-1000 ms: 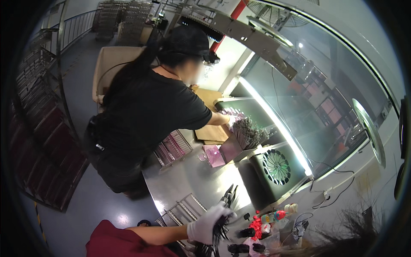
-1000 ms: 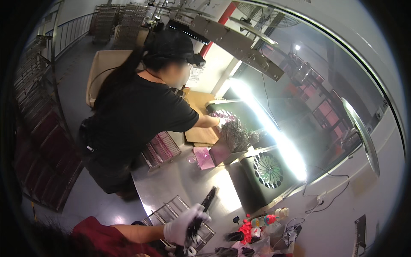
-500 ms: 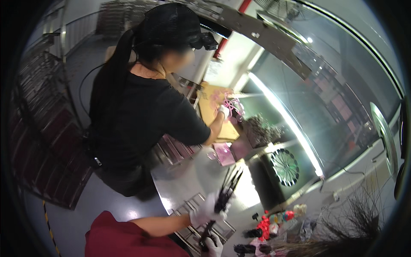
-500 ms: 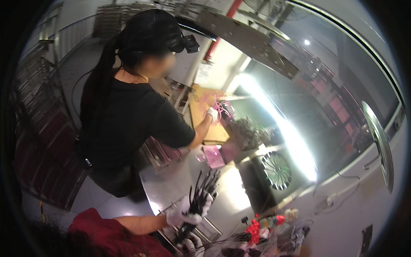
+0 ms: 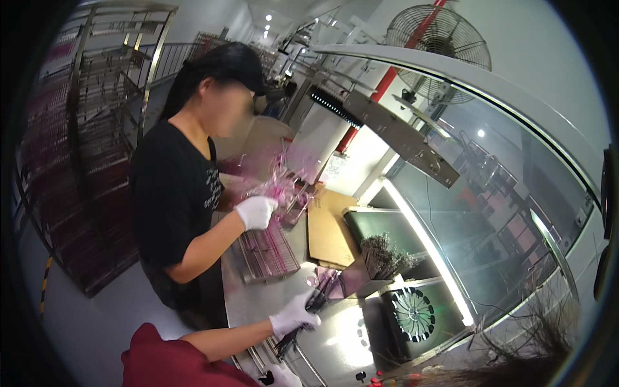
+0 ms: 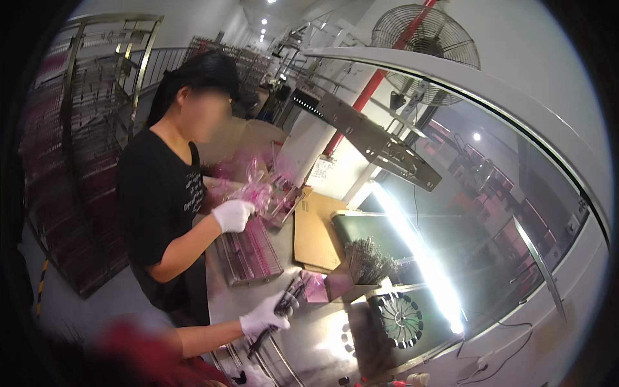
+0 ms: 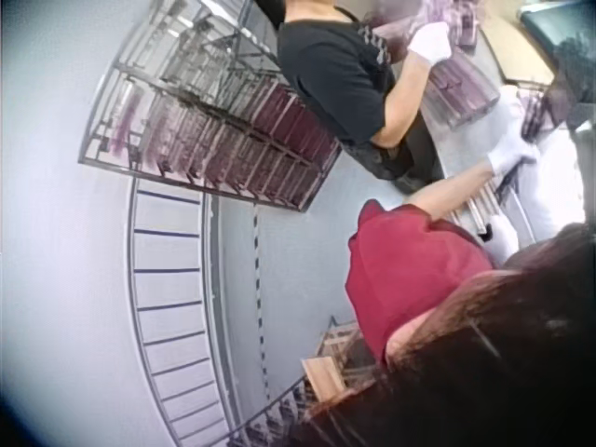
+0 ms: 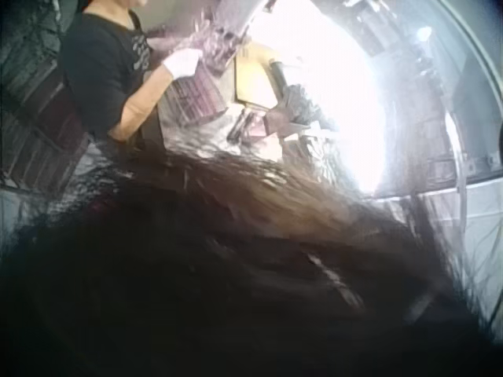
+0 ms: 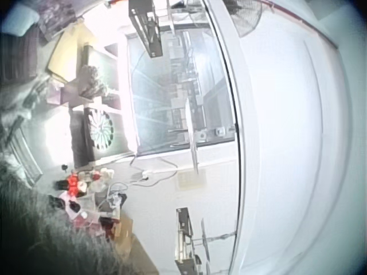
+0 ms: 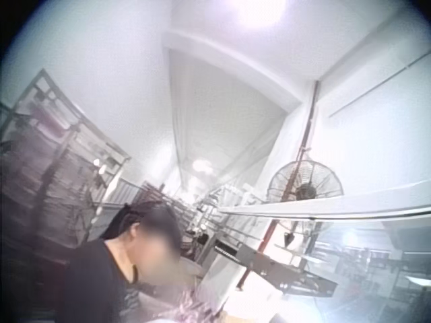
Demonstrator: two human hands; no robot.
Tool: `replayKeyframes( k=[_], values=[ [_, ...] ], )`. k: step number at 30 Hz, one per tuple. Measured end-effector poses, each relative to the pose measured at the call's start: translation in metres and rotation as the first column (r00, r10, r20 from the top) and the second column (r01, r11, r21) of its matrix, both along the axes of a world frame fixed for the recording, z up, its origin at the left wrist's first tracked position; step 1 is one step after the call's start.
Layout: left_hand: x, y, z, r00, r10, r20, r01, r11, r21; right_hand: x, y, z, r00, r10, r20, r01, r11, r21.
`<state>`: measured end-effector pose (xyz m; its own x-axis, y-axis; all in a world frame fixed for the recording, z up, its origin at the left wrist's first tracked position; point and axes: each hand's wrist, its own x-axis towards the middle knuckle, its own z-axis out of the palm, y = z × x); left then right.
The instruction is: The person assembles hair extensions by inserting black hair bundles into a metal rack and securing them with a thin wire. A coworker works nearby with pink hair bundles. The person repeatedly handles the rack and hair bundles, adjusting and securing them throughout the clip.
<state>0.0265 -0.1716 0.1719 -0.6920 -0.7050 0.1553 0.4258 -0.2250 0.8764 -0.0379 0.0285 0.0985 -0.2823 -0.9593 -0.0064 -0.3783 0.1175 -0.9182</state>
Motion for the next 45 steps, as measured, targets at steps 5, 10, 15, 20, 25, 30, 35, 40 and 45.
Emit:
replayKeyframes(
  k=[5, 10, 15, 20, 25, 30, 35, 40, 45],
  values=[
    [0.006, 0.021, 0.034, 0.957, -0.049, -0.285, 0.129, 0.954, 0.27, -0.033, 0.008, 0.002, 0.996, -0.089, 0.015, 0.088, 0.996, 0.029],
    [0.016, 0.055, 0.022, 0.932, -0.158, -0.327, 0.143, 0.987, -0.067, -0.074, -0.004, -0.012, 0.823, 0.208, -0.529, -0.367, 0.905, -0.215],
    [-0.03, 0.041, -0.089, 0.91, -0.193, -0.368, 0.314, 0.899, 0.305, -0.049, 0.004, 0.005, 0.918, -0.161, -0.363, 0.162, 0.986, -0.028],
    [-0.013, 0.008, -0.047, 0.825, -0.226, -0.519, 0.501, 0.718, 0.483, -0.119, 0.147, 0.103, 0.661, 0.234, -0.713, 0.216, 0.851, 0.48],
    [-0.029, 0.044, 0.012, 0.8, -0.39, -0.455, 0.586, 0.668, 0.459, -0.231, 0.198, 0.334, -0.156, -0.151, -0.976, 0.768, 0.604, -0.216],
    [-0.051, 0.059, -0.022, 0.724, -0.469, -0.505, 0.671, 0.646, 0.363, -0.199, 0.137, 0.355, 0.141, -0.788, -0.599, 0.469, 0.586, -0.661],
    [-0.059, 0.073, -0.019, 0.655, -0.412, -0.633, 0.746, 0.483, 0.458, -0.126, 0.118, 0.151, 0.728, -0.333, -0.6, 0.362, 0.929, -0.076],
    [-0.053, 0.086, -0.023, 0.807, -0.453, -0.378, 0.576, 0.743, 0.339, -0.115, 0.116, -0.07, 0.906, -0.423, 0.014, 0.421, 0.899, -0.119],
    [-0.037, 0.087, -0.062, 0.891, -0.416, -0.179, 0.453, 0.817, 0.356, -0.02, 0.062, 0.028, 0.527, -0.466, 0.71, 0.4, 0.874, 0.277]
  ],
)
